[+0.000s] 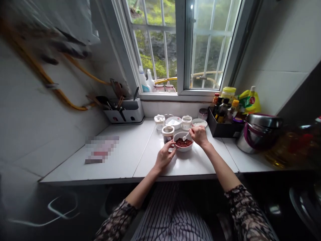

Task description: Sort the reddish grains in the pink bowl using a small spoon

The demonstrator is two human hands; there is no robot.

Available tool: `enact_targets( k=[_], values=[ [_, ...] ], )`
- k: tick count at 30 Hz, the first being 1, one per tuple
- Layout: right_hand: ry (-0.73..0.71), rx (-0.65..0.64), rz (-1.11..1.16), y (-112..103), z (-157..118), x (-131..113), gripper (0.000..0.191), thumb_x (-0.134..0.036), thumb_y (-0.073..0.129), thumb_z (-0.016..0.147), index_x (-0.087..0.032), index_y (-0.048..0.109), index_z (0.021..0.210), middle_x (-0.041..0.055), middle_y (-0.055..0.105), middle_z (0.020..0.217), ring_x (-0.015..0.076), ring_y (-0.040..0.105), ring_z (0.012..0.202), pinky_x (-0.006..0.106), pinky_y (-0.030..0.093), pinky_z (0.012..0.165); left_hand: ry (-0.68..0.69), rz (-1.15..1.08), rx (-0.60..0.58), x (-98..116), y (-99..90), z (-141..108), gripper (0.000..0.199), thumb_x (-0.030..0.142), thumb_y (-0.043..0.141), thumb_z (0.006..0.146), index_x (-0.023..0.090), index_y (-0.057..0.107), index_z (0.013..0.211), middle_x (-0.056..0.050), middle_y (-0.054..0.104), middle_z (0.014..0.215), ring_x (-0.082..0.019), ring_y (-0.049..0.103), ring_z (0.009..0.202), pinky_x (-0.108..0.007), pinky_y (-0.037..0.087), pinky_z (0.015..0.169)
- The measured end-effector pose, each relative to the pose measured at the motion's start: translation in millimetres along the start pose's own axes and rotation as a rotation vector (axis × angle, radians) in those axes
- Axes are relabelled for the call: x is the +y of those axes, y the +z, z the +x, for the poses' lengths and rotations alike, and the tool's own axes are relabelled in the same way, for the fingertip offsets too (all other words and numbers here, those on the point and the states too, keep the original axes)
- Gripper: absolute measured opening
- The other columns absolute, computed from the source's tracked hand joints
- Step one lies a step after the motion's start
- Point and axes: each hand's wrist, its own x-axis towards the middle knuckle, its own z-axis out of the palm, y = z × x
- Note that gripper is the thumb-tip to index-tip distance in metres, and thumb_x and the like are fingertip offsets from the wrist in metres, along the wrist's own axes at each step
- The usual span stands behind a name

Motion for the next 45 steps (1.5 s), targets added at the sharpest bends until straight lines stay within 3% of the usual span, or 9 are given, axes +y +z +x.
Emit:
enact_targets(
  k=[7, 14, 26, 45],
  values=[
    [-0.047, -0.078, 0.258, 15, 16, 14, 0.042, -0.030, 0.050, 0.091, -0.022, 0.045, 0.050, 0.0001, 0.054, 0.049, 0.0137, 0.046, 0.050, 0.029, 0.036, 0.062, -0.011, -0.044, -0.039, 4, -8.0, -4, 0.030, 0.014, 0.057, 0.090, 0.023, 0.060, 0.119, -0.011, 0.061, 0.136, -0.019, 0.072, 0.098, -0.026, 0.065, 0.065],
    [-0.107, -0.048, 0.361, 38, 12, 6, 0.038, -0.028, 0.053, 0.092, -0.022, 0.049, 0.054, 0.0001, 0.056, 0.052, 0.0146, 0.050, 0.055, 0.031, 0.040, 0.070, -0.037, -0.063, -0.073, 12, -15.1, -5, 0.032, 0.013, 0.055, 0.092, 0.023, 0.058, 0.123, -0.013, 0.058, 0.141, -0.023, 0.067, 0.117, -0.028, 0.066, 0.074],
    [-0.049, 0.097, 0.366, 38, -1, -3, 0.036, -0.028, 0.053, 0.095, -0.022, 0.056, 0.060, 0.0014, 0.062, 0.059, 0.0169, 0.058, 0.063, 0.032, 0.042, 0.073, -0.061, -0.049, -0.078, 17, -17.0, -7, 0.035, 0.012, 0.054, 0.092, 0.023, 0.056, 0.125, -0.013, 0.056, 0.144, -0.024, 0.066, 0.119, -0.030, 0.066, 0.079],
    [0.074, 0.153, 0.424, 39, 0, -5, 0.035, -0.031, 0.054, 0.091, -0.023, 0.053, 0.057, -0.0003, 0.060, 0.056, 0.0168, 0.058, 0.061, 0.034, 0.046, 0.081, -0.073, -0.066, -0.085, 18, -16.7, -7, 0.035, 0.012, 0.054, 0.093, 0.023, 0.056, 0.126, -0.014, 0.056, 0.144, -0.025, 0.064, 0.122, -0.029, 0.067, 0.077]
  ],
)
